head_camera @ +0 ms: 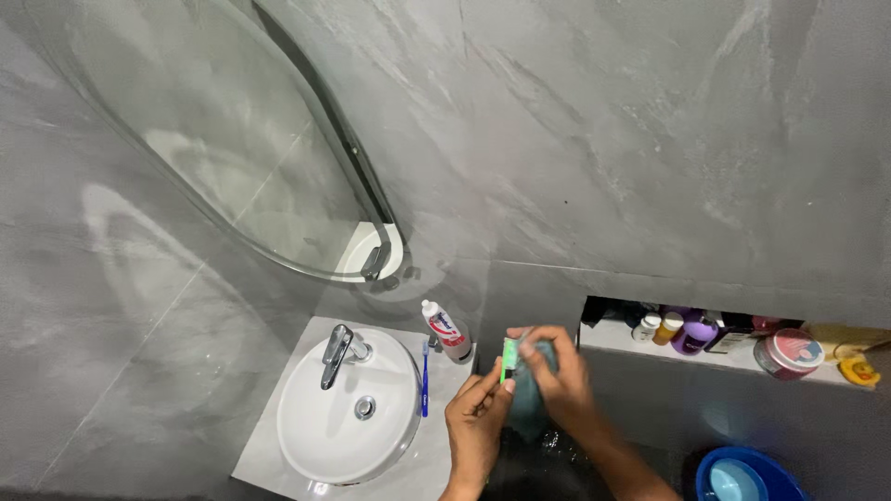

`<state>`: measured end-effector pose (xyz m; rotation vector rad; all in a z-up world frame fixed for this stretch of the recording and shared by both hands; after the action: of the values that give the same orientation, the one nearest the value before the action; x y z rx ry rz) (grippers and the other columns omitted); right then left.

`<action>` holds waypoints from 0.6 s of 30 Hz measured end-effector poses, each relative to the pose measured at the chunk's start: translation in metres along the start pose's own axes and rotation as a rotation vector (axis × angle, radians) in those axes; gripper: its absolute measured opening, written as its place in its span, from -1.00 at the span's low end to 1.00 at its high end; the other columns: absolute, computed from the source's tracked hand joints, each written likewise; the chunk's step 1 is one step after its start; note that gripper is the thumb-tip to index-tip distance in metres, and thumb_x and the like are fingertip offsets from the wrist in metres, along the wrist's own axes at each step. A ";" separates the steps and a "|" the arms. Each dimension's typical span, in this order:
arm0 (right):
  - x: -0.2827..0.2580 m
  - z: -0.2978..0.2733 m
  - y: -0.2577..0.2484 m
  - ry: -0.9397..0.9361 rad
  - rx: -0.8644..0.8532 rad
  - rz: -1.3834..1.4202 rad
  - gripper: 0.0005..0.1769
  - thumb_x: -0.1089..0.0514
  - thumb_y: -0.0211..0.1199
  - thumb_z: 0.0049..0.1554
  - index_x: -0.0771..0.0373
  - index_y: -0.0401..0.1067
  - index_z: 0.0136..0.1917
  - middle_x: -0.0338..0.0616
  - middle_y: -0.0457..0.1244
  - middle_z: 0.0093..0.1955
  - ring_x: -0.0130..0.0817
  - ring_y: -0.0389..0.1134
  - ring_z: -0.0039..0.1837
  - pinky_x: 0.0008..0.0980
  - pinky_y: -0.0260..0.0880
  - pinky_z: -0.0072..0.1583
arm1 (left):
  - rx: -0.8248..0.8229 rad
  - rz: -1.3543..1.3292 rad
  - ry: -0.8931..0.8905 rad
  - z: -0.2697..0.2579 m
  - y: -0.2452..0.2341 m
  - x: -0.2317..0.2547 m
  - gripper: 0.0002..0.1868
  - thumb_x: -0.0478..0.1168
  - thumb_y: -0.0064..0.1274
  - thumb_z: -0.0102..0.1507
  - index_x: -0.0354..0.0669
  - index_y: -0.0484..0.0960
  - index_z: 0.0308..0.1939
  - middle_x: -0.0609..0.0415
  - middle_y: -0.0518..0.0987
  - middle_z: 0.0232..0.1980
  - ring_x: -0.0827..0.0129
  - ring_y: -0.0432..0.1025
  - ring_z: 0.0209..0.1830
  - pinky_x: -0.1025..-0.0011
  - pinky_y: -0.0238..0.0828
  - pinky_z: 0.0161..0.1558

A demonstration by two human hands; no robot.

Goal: The person wipes several bathroom items with a blue cloth. They wipe a black cap, a black brush, a clear plastic cup, a toothpaste tube, and two toothbrushes. The items are handled one at a time and placed back on the sink counter.

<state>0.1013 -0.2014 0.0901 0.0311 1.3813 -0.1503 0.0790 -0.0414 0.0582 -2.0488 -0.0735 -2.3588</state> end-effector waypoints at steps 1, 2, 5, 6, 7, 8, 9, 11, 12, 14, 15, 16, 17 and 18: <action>-0.010 -0.003 0.002 -0.129 -0.018 -0.065 -0.82 0.11 0.13 0.23 0.24 0.36 0.04 0.12 0.36 0.28 -0.09 0.47 0.22 -0.16 0.51 0.21 | 0.011 -0.036 0.005 -0.001 0.001 0.000 -0.59 -0.45 0.24 0.22 -0.27 0.71 0.17 0.28 0.39 -0.39 0.66 0.16 -0.49 0.67 0.13 -0.45; -0.018 -0.007 0.005 -0.257 -0.037 -0.129 -0.85 0.13 0.14 0.24 0.25 0.37 0.03 0.16 0.33 0.31 -0.05 0.45 0.25 -0.14 0.48 0.21 | 0.005 -0.008 0.040 -0.001 0.003 0.003 -0.58 -0.45 0.23 0.22 -0.27 0.70 0.18 0.28 0.38 -0.38 0.67 0.16 -0.48 0.68 0.14 -0.44; -0.013 -0.009 0.006 -0.260 -0.036 -0.177 -0.86 0.17 0.13 0.26 0.26 0.36 0.05 0.12 0.34 0.33 -0.09 0.42 0.30 -0.16 0.44 0.25 | -0.005 0.034 0.091 -0.004 0.007 0.011 -0.55 -0.45 0.22 0.22 -0.26 0.67 0.21 0.28 0.39 -0.37 0.69 0.18 -0.47 0.69 0.15 -0.43; -0.006 -0.007 0.004 -0.197 -0.024 -0.168 -0.86 0.17 0.12 0.26 0.26 0.36 0.06 0.08 0.35 0.33 -0.13 0.43 0.30 -0.18 0.44 0.27 | -0.006 0.022 0.071 -0.004 0.009 0.012 -0.56 -0.46 0.22 0.22 -0.26 0.68 0.21 0.28 0.41 -0.37 0.68 0.18 -0.48 0.68 0.15 -0.44; 0.000 -0.005 -0.004 -0.131 0.019 -0.093 -0.84 0.17 0.13 0.25 0.26 0.35 0.07 0.09 0.38 0.30 -0.13 0.45 0.26 -0.19 0.47 0.24 | -0.006 0.010 0.050 -0.006 0.011 0.013 -0.57 -0.46 0.22 0.23 -0.26 0.68 0.20 0.27 0.42 -0.37 0.68 0.19 -0.48 0.67 0.15 -0.45; 0.007 -0.004 -0.012 -0.065 0.062 -0.017 -0.83 0.16 0.13 0.24 0.26 0.34 0.08 0.09 0.40 0.27 -0.13 0.47 0.21 -0.19 0.50 0.21 | 0.004 -0.010 -0.037 -0.007 0.012 0.009 -0.57 -0.45 0.21 0.23 -0.24 0.69 0.20 0.26 0.43 -0.38 0.67 0.21 -0.50 0.65 0.18 -0.47; 0.013 -0.003 -0.019 0.000 0.106 0.058 -0.81 0.16 0.14 0.23 0.27 0.34 0.09 0.10 0.43 0.24 -0.12 0.50 0.17 -0.19 0.52 0.18 | 0.012 -0.030 -0.121 -0.008 0.014 0.005 -0.58 -0.44 0.20 0.24 -0.22 0.69 0.19 0.25 0.43 -0.39 0.66 0.23 -0.52 0.64 0.20 -0.50; 0.003 -0.006 -0.021 -0.125 0.046 0.007 -0.81 0.14 0.17 0.21 0.27 0.38 0.05 0.08 0.36 0.31 -0.17 0.47 0.23 -0.22 0.55 0.18 | 0.020 -0.061 -0.186 -0.009 0.016 0.004 -0.58 -0.42 0.17 0.25 -0.19 0.68 0.21 0.25 0.42 -0.40 0.65 0.25 -0.53 0.62 0.23 -0.52; -0.002 -0.009 -0.020 -0.187 0.014 -0.019 -0.81 0.14 0.19 0.20 0.26 0.41 0.04 0.07 0.32 0.34 -0.19 0.46 0.26 -0.23 0.57 0.18 | 0.021 -0.072 -0.165 -0.009 0.018 0.007 -0.58 -0.42 0.16 0.26 -0.18 0.67 0.22 0.25 0.42 -0.39 0.66 0.26 -0.53 0.63 0.24 -0.52; -0.006 -0.017 -0.014 -0.242 -0.050 -0.207 -0.82 0.13 0.31 0.17 0.25 0.54 0.01 0.12 0.24 0.48 -0.20 0.48 0.11 -0.25 0.54 0.12 | 0.020 -0.067 -0.103 -0.010 0.020 0.011 -0.56 -0.42 0.15 0.25 -0.19 0.66 0.23 0.26 0.42 -0.38 0.67 0.27 -0.52 0.63 0.26 -0.51; -0.007 -0.021 -0.010 -0.268 -0.079 -0.300 -0.82 0.13 0.37 0.15 0.24 0.61 -0.01 0.15 0.20 0.55 -0.21 0.48 0.04 -0.25 0.52 0.09 | 0.017 -0.049 -0.059 -0.011 0.021 0.014 -0.55 -0.43 0.15 0.23 -0.21 0.66 0.23 0.26 0.41 -0.37 0.67 0.26 -0.52 0.64 0.27 -0.50; -0.010 -0.023 -0.013 -0.303 -0.044 -0.271 -0.83 0.14 0.36 0.14 0.25 0.59 -0.03 0.13 0.22 0.47 -0.20 0.46 0.11 -0.27 0.53 0.11 | 0.013 -0.032 -0.015 -0.012 0.023 0.015 -0.53 -0.44 0.16 0.21 -0.22 0.66 0.23 0.26 0.41 -0.37 0.67 0.26 -0.52 0.64 0.28 -0.49; -0.012 -0.024 -0.015 -0.337 -0.010 -0.242 -0.84 0.15 0.35 0.12 0.25 0.57 -0.05 0.11 0.25 0.39 -0.19 0.44 0.18 -0.28 0.53 0.14 | 0.006 -0.026 -0.029 -0.012 0.025 0.012 -0.54 -0.43 0.16 0.22 -0.22 0.67 0.22 0.25 0.43 -0.39 0.67 0.26 -0.53 0.64 0.26 -0.50; -0.015 -0.026 -0.019 -0.371 0.025 -0.212 -0.85 0.16 0.34 0.11 0.26 0.56 -0.07 0.09 0.27 0.32 -0.18 0.42 0.25 -0.30 0.53 0.16 | -0.001 -0.020 -0.043 -0.013 0.026 0.009 -0.55 -0.42 0.17 0.23 -0.21 0.67 0.22 0.24 0.44 -0.41 0.67 0.26 -0.54 0.64 0.23 -0.50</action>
<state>0.0706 -0.2161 0.1014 -0.1182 1.0093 -0.3334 0.0664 -0.0682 0.0664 -2.1088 -0.0945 -2.3271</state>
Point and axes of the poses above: each hand's wrist, its own z-axis towards the middle knuckle, its own y-axis out of the palm, x = y × z, the point moved 8 cm from there along z, towards the middle knuckle
